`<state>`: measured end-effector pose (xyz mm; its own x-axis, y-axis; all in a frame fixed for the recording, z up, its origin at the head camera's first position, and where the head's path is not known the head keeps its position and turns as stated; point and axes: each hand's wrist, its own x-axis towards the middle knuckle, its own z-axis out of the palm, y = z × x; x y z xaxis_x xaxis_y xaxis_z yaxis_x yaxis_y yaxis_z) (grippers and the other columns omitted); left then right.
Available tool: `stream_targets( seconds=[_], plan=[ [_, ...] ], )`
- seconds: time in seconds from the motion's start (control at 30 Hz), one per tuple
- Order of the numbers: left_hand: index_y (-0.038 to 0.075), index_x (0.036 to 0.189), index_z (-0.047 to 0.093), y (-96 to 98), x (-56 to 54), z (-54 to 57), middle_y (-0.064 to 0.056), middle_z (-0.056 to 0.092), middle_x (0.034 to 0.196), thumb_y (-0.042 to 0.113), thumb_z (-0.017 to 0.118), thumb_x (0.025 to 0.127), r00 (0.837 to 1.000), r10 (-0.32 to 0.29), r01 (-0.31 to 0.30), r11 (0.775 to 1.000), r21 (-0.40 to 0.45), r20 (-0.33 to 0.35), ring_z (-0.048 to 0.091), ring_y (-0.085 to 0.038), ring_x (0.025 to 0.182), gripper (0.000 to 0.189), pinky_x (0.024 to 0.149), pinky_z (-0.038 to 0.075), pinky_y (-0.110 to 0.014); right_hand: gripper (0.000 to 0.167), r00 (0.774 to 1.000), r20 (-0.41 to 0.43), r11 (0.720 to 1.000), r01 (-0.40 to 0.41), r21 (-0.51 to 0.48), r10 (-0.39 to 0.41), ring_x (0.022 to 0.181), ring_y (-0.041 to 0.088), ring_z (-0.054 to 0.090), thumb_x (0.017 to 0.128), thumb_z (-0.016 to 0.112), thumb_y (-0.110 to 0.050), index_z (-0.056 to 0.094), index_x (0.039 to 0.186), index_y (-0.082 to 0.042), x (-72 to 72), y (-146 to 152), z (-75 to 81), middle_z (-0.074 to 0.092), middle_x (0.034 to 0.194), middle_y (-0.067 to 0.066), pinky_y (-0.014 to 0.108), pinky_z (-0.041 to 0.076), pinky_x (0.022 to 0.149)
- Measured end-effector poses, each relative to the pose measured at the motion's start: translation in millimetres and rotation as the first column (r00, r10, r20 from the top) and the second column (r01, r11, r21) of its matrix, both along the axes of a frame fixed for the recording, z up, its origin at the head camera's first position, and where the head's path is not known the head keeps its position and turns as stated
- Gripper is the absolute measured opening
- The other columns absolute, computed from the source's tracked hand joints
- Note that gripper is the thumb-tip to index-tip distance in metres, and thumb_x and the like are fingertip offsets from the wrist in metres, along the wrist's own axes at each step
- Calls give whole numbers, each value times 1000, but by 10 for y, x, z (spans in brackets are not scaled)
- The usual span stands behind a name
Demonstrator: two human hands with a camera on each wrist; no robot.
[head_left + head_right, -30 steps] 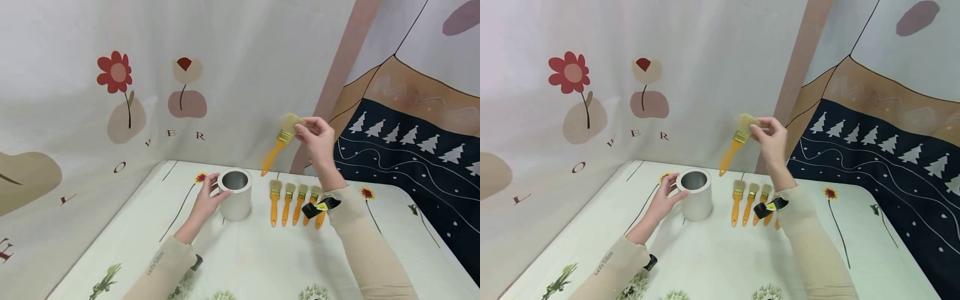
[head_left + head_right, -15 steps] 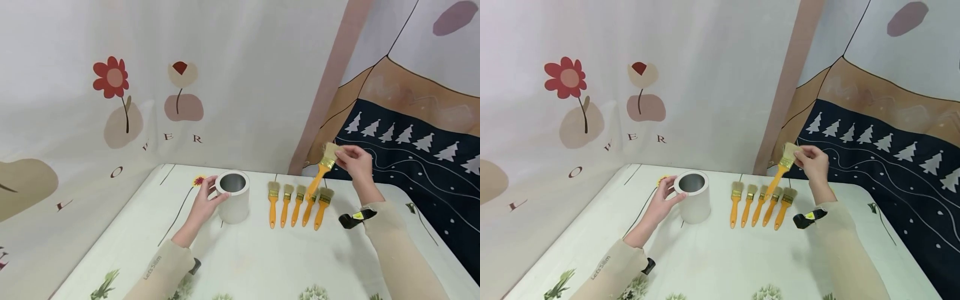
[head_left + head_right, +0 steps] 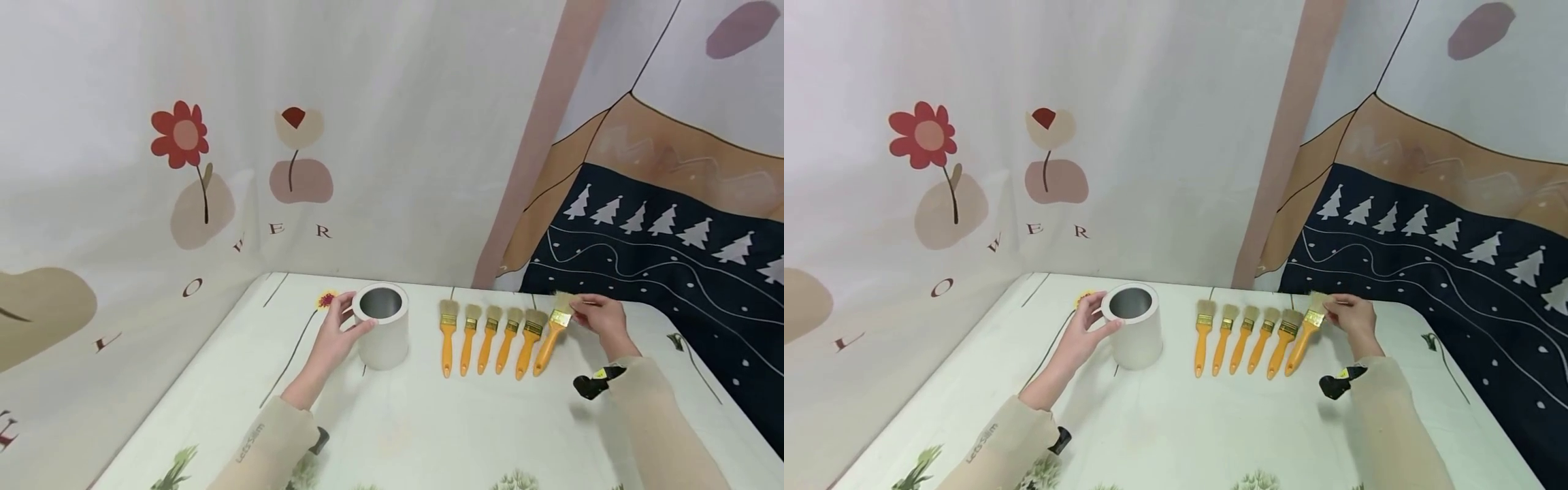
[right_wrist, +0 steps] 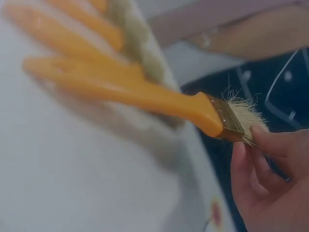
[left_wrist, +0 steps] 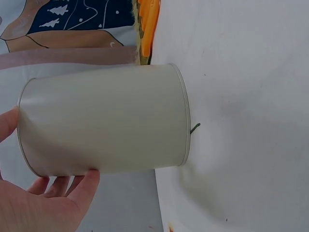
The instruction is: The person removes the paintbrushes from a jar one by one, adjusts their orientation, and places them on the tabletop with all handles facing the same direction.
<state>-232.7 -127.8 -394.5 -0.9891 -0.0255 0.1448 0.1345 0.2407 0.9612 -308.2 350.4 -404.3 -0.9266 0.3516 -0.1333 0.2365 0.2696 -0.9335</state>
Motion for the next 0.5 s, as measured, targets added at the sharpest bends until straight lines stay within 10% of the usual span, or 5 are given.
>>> stream_targets(
  seconds=[0.3, 0.5],
  plan=[
    [7, 146, 37, -36, 17, 15, -16, 42, 153, 12, 72, 90, 1000, -4, 4, 1000, -7, 14, 40, -38, 144, 67, 113, 44, -53, 41, 995, 87, 994, 41, 98, -49, 54, -5, 59, 96, 62, -8, 56, 132, 11, -17, 88, -356, 58, 64, -15, 13, 56, 56],
    [5, 144, 40, -17, -46, 42, -20, 46, 147, 21, 76, 87, 999, -22, 21, 999, -32, -40, 45, -42, 138, 69, 111, 46, -53, 32, 998, 64, 903, -23, 429, -5, 62, 3, 60, 96, 64, -14, 65, 118, 10, 5, 114, -329, 72, 101, 23, 15, 52, 55]
  ],
)
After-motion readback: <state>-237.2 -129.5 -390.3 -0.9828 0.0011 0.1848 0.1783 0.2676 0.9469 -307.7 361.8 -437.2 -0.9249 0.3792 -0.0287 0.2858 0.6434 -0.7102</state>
